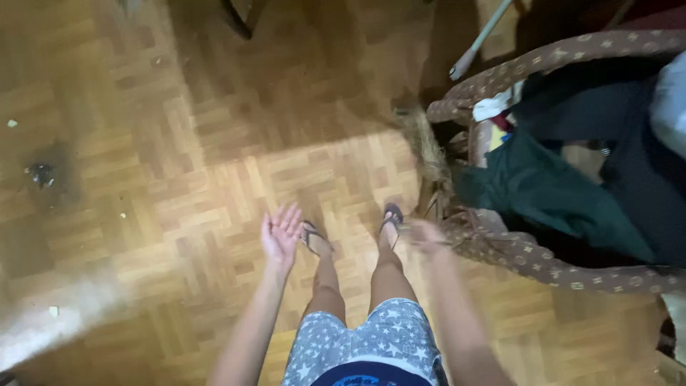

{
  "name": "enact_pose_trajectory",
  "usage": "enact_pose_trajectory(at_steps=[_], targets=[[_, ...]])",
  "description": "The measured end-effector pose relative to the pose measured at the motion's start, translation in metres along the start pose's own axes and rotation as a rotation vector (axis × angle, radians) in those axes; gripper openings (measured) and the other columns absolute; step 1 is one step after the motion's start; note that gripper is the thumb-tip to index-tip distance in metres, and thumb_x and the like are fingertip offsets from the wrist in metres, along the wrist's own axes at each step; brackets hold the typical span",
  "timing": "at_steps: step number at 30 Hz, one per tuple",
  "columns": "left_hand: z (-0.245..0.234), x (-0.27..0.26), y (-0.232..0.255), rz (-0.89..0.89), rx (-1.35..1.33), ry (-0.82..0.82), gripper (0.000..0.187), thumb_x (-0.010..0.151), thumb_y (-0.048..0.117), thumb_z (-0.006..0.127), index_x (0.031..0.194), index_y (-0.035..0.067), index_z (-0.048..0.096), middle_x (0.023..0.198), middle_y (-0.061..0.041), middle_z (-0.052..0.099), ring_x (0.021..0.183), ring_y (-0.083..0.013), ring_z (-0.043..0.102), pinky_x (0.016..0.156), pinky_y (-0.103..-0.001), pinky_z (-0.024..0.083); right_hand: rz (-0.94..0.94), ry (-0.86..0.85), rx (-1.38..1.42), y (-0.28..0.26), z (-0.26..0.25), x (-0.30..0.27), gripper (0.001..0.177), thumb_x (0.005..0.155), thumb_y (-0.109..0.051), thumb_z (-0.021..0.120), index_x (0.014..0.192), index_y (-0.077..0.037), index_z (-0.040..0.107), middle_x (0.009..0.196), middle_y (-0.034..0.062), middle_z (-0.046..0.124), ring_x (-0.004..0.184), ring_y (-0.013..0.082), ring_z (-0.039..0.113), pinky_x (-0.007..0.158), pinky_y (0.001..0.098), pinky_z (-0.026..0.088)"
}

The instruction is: Sweep debris on a wooden floor into a pile using a handheld broom.

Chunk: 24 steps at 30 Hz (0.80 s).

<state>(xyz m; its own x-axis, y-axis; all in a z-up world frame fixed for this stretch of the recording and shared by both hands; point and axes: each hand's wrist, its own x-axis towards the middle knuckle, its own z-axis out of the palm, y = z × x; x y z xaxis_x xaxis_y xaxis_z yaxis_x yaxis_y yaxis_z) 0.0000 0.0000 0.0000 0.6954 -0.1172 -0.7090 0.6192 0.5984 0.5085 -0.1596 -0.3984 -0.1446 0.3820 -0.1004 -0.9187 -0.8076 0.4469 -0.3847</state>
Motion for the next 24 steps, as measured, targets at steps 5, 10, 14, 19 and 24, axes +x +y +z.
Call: enact_pose_trajectory(at_steps=[5,10,14,19,24], targets=[[-0.071,0.004,0.044,0.064,0.013,0.026,0.072,0.101,0.058,0.036,0.153,0.009,0.043,0.153,-0.015,0.053,0.139,-0.0270,0.052,0.109,-0.042,0.042,0.310,-0.030,0.312,0.096,0.294,0.085,0.026,0.101,-0.030,0.053,0.081,-0.015,0.058,0.067,0.0011,0.055,0.055,0.0161,0.050,0.051,0.0344,0.051],[-0.102,0.008,0.075,0.045,0.030,0.036,0.072,0.101,0.057,0.037,0.155,0.009,0.041,0.155,-0.014,0.052,0.139,-0.0265,0.052,0.109,-0.040,0.043,0.475,-0.141,0.447,0.110,0.368,0.075,0.027,0.092,-0.008,0.062,0.069,-0.012,0.049,0.057,0.0033,0.045,0.046,0.0192,0.042,0.042,0.0323,0.036],[-0.109,0.027,0.073,-0.007,0.079,0.005,0.074,0.101,0.059,0.037,0.154,0.008,0.041,0.155,-0.014,0.052,0.140,-0.0260,0.051,0.110,-0.040,0.043,0.541,-0.728,0.662,0.054,0.266,0.049,0.023,0.095,-0.007,0.066,0.077,-0.014,0.053,0.063,-0.0074,0.049,0.047,0.0036,0.043,0.039,0.0198,0.031],[-0.083,0.058,0.055,-0.088,0.132,-0.077,0.075,0.099,0.060,0.037,0.155,0.010,0.040,0.155,-0.012,0.051,0.140,-0.0250,0.050,0.112,-0.039,0.041,0.276,-0.345,0.321,0.023,0.162,-0.059,0.010,0.095,-0.011,0.061,0.090,-0.003,0.062,0.069,0.0004,0.060,0.050,0.0056,0.049,0.043,0.0189,0.036],[-0.050,0.080,0.041,-0.135,0.186,-0.198,0.072,0.102,0.058,0.035,0.153,0.008,0.042,0.155,-0.013,0.053,0.141,-0.0252,0.051,0.113,-0.040,0.042,0.205,-0.088,0.398,0.092,0.097,-0.047,0.017,0.094,-0.021,0.062,0.080,-0.010,0.063,0.056,-0.0053,0.048,0.039,0.0052,0.037,0.032,0.0227,0.027]])
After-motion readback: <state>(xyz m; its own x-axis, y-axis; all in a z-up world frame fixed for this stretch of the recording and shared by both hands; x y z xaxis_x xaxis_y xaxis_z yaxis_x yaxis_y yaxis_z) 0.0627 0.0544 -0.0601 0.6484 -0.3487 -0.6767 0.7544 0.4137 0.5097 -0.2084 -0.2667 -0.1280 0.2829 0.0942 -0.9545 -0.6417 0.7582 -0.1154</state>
